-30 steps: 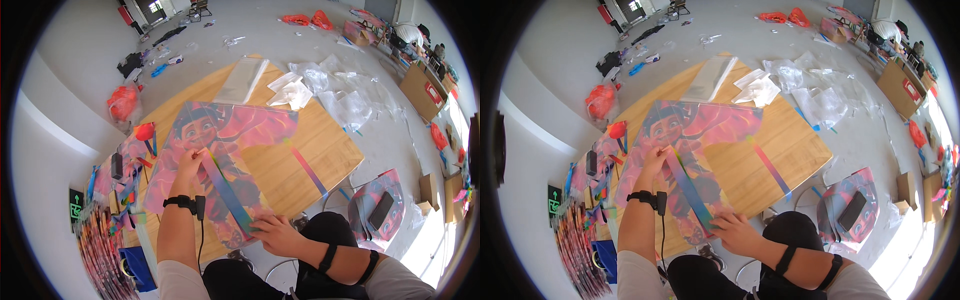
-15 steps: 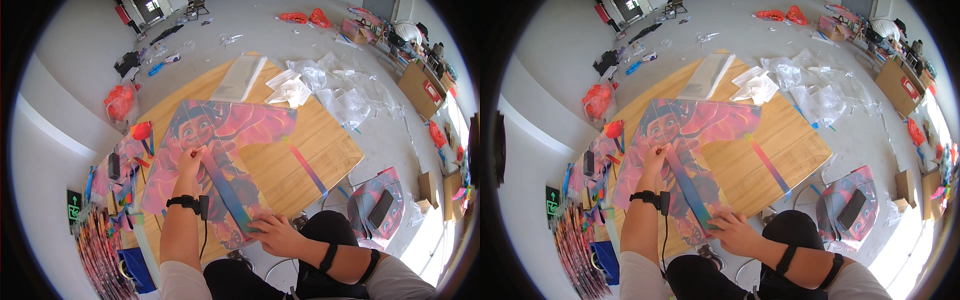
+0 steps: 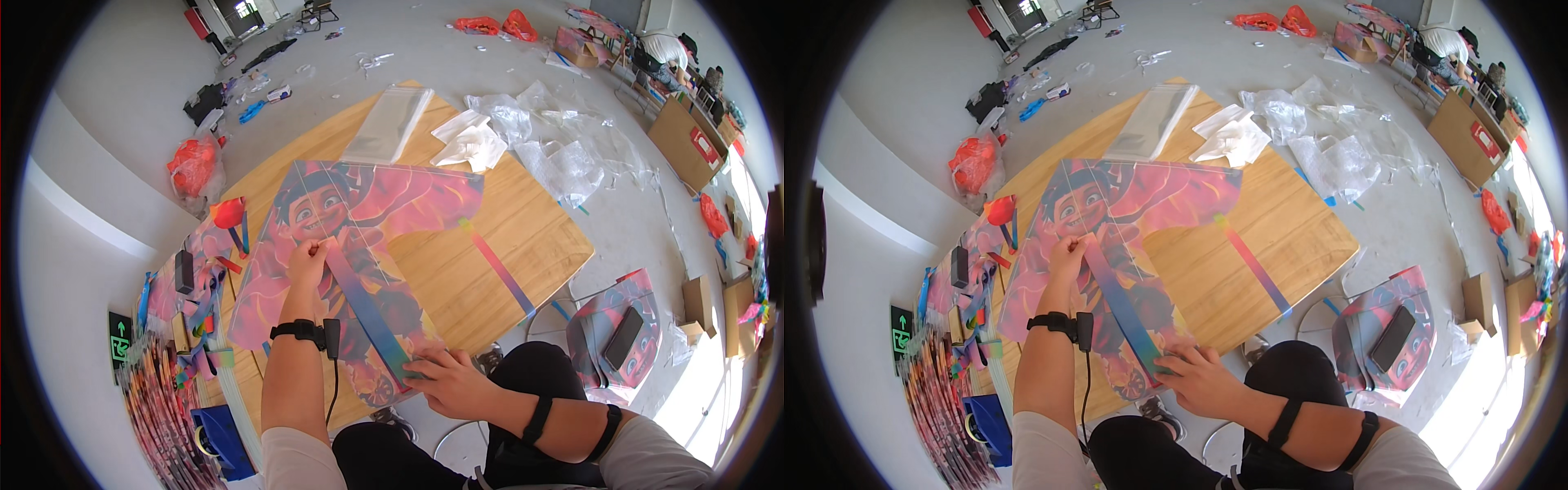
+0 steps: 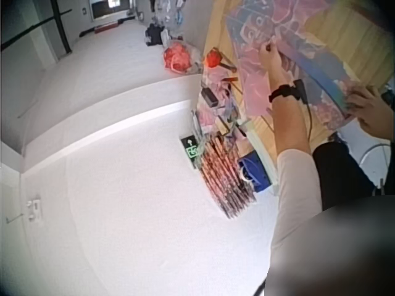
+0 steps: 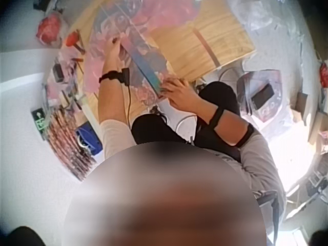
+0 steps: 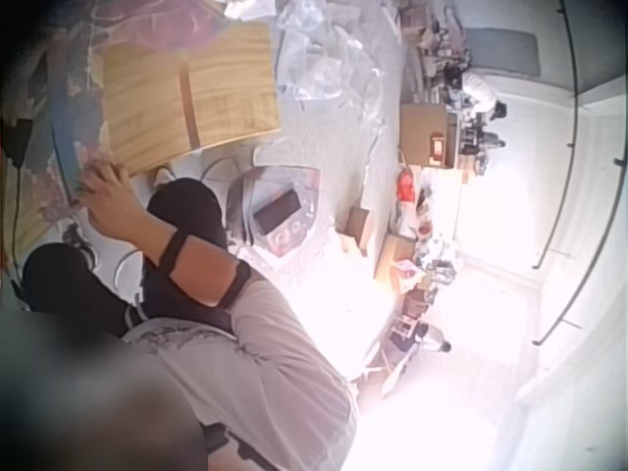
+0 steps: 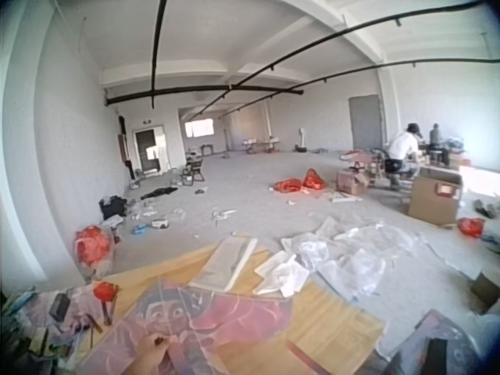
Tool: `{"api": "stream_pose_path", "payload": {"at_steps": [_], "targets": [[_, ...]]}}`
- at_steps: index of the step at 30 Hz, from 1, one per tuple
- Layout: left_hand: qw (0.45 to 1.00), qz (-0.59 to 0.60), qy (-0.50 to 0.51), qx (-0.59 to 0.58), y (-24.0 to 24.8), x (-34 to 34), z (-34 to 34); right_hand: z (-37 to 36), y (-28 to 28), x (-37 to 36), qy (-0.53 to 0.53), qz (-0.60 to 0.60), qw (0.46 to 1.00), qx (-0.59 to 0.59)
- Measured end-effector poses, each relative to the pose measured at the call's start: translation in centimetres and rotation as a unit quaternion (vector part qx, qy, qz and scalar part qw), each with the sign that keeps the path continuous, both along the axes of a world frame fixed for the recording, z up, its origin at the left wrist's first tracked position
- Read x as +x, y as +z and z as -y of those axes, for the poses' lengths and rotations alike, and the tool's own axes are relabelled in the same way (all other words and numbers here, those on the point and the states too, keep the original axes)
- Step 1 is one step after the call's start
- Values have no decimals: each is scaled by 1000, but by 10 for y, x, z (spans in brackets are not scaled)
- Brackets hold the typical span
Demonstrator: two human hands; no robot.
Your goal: Assembling a decorative kite by attaching colorful strips to the body and folding the material.
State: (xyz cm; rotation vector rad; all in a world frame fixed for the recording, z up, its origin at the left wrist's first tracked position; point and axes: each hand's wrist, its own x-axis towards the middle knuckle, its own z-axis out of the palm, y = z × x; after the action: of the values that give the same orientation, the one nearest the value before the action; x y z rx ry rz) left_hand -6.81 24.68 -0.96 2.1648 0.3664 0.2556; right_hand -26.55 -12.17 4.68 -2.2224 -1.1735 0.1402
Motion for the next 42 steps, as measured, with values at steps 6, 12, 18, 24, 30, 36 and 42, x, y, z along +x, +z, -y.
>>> {"api": "stream_pose_path", "payload": {"at_steps": [6,12,18,24,30,36,42], "targets": [[1000,4,3,11,11,-3,13,1,-3,0,-7,6,1000,10],[1000,-2,10,-5,7,-1,10,0,-1,-1,-5,11,1000,13],[995,51,72,-50,15,-7,20,-1,-2,1,-3,11,1000,17],[999,39,21,-6,39,-74,29,0,-3,0,-4,22,999,32],[982,1,-133,133,81,-218,131,2,3,8,-61,-38,996,58],[968,41,-82,233,57,-279,170,-5,-10,7,-89,16,994,62],[964,-21,-85,250,66,-307,183,-4,-17,7,-91,25,994,48]]}}
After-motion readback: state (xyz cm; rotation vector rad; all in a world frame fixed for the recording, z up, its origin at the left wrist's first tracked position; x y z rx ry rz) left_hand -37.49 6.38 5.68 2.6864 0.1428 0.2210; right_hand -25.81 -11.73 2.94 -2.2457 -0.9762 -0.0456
